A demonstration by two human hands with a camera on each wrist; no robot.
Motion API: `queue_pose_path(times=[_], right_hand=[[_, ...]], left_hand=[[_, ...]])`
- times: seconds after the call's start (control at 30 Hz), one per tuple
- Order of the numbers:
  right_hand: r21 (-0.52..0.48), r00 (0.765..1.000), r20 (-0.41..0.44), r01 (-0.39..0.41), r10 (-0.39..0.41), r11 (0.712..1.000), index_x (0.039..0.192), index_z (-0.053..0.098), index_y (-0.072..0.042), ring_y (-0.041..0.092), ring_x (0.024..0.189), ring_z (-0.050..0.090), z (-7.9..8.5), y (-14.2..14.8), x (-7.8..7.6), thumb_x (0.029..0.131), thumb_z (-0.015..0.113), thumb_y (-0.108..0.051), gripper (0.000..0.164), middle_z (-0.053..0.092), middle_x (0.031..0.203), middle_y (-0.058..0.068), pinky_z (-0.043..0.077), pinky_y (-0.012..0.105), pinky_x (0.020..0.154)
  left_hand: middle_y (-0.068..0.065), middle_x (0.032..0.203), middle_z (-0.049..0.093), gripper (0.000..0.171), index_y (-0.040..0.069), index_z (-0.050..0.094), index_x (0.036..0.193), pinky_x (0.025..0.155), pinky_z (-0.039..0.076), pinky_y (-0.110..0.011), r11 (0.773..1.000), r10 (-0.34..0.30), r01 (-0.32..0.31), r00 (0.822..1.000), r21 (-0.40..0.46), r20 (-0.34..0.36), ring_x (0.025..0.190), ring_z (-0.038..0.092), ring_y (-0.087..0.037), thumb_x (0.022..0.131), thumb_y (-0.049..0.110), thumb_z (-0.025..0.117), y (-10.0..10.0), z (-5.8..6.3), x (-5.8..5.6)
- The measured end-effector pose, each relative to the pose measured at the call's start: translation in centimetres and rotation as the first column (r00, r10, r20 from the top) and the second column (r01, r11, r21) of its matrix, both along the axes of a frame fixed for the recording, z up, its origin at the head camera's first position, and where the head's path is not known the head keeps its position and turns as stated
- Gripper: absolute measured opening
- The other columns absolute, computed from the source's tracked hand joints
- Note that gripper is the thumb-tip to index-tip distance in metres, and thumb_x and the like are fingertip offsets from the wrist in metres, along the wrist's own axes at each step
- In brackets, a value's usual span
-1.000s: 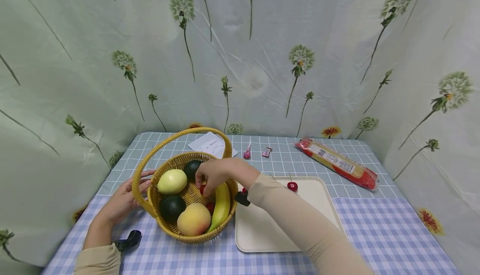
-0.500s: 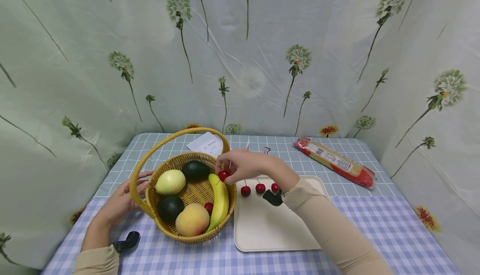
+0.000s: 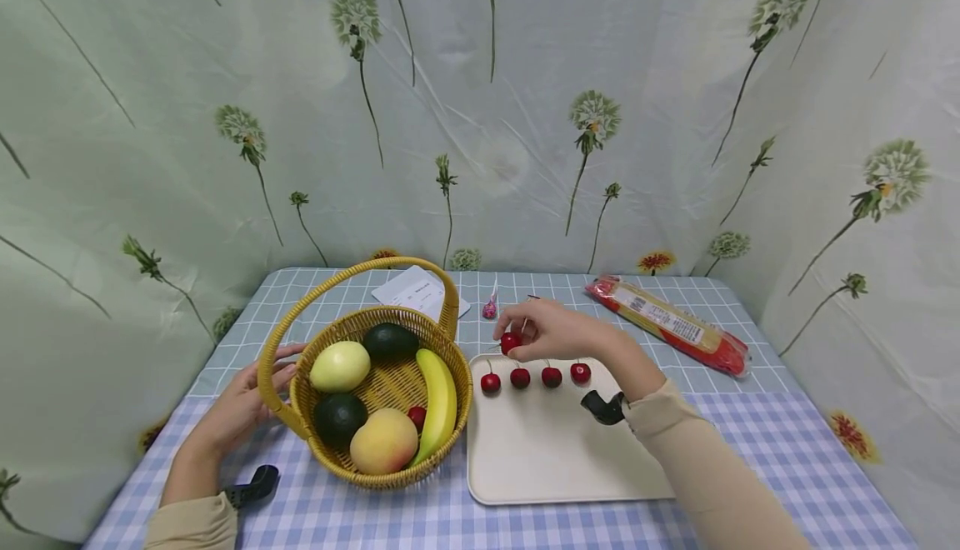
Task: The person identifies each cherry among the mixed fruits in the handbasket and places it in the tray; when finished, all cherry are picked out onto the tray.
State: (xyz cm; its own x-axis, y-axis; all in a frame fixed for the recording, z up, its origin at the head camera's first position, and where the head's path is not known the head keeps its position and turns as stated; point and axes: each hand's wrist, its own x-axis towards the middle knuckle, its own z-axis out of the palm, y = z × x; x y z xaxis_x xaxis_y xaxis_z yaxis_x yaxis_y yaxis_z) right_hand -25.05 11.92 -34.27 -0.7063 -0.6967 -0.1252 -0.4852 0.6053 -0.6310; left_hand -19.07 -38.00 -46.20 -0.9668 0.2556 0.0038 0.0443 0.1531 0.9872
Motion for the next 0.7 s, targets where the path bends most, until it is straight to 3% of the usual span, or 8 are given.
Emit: queue_pose_path(times=[0.3, 0.7], right_hand=[[-0.035, 0.98, -0.015, 0.197, -0.198, 0.98, 0.114, 0.067, -0.015, 0.018, 0.091, 0.062, -2.1, 5.8, 0.3, 0.097, 0.081, -0.028, 0.026, 0.068, 0.099, 0.002, 0.056, 0.031, 0.082], [-0.056, 0.917, -0.015, 0.396, -0.397, 0.916, 0.113, 0.072, -0.01, 0.02, 0.088, 0.058, -5.4, 11.8, 0.6, 0.096, 0.083, -0.032, 0.03, 0.069, 0.096, 0.003, 0.052, 0.024, 0.075]], left_hand=[[0.02, 0.124, 0.072, 0.043, 0.013, 0.049, 0.159, 0.083, 0.065, -0.032, 1.0, 0.008, -0.008, 1.0, -0.007, 0.008, 0.107, 0.072, -0.002, 0.116, 0.018, 0.049, 0.0, 0.1, 0.1], [0.02, 0.125, 0.071, 0.044, 0.012, 0.047, 0.16, 0.082, 0.065, -0.033, 1.0, 0.001, -0.001, 1.0, -0.014, 0.019, 0.106, 0.073, -0.005, 0.116, 0.019, 0.048, 0.0, 0.2, 0.0]])
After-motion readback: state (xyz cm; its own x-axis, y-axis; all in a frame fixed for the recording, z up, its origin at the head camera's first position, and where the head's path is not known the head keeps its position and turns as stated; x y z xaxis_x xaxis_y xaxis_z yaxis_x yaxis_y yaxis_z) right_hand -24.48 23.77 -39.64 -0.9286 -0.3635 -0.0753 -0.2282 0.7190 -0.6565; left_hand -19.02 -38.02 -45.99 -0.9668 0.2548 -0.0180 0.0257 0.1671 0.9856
